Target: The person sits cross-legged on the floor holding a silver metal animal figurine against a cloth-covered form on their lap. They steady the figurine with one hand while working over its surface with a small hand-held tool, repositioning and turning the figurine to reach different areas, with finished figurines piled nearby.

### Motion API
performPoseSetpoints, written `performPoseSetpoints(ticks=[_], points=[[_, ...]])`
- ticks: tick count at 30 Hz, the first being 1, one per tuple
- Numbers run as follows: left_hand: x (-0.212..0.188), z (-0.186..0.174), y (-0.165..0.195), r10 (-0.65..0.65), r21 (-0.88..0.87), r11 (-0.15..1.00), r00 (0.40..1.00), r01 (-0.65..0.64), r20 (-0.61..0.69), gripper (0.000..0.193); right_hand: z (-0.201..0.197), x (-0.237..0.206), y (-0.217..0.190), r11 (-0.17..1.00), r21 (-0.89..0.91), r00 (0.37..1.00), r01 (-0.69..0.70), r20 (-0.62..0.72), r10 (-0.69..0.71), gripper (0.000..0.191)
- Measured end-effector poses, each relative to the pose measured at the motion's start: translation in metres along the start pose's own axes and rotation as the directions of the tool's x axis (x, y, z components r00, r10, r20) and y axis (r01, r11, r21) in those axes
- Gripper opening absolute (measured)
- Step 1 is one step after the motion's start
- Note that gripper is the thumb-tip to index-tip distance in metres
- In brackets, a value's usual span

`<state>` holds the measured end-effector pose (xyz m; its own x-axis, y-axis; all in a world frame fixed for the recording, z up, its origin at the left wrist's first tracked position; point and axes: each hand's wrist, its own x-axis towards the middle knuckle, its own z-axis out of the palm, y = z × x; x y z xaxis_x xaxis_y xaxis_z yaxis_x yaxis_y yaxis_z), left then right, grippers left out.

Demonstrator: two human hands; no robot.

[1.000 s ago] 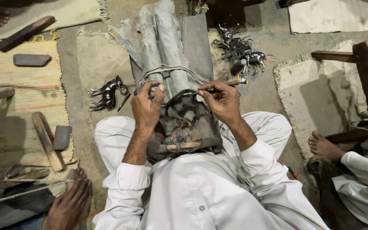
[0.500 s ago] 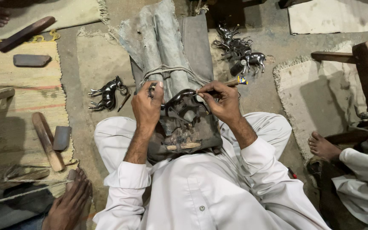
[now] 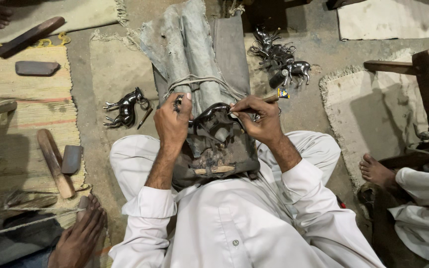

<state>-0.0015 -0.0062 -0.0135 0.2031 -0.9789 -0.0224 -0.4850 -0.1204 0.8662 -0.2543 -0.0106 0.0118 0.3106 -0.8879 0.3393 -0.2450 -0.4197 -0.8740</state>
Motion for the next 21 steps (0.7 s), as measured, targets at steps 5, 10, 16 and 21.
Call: performPoseSetpoints(ticks=[5, 10, 16, 21], points=[[0.001, 0.002, 0.001, 0.022, -0.002, 1.000, 1.000, -0.022, -0.015, 0.073, -0.003, 0.001, -0.001, 0.997, -0.069, 0.999, 0.028, 0.020, -0.027, 0.017], [0.003, 0.003, -0.003, 0.004, 0.007, 1.000, 1.000, -0.004, -0.003, 0.077, -0.005, 0.002, -0.002, 0.998, -0.025, 0.997, 0.059, 0.044, -0.058, 0.022], [0.004, 0.004, -0.002, 0.007, 0.002, 1.000, 1.000, -0.007, -0.004, 0.078, -0.012, 0.007, -0.010, 0.993, -0.083, 0.990, 0.086, 0.115, -0.076, 0.022], [0.002, 0.003, 0.001, 0.012, -0.002, 1.000, 1.000, -0.012, -0.014, 0.075, -0.018, 0.016, -0.017, 0.987, -0.086, 0.974, 0.133, 0.193, -0.115, 0.025]])
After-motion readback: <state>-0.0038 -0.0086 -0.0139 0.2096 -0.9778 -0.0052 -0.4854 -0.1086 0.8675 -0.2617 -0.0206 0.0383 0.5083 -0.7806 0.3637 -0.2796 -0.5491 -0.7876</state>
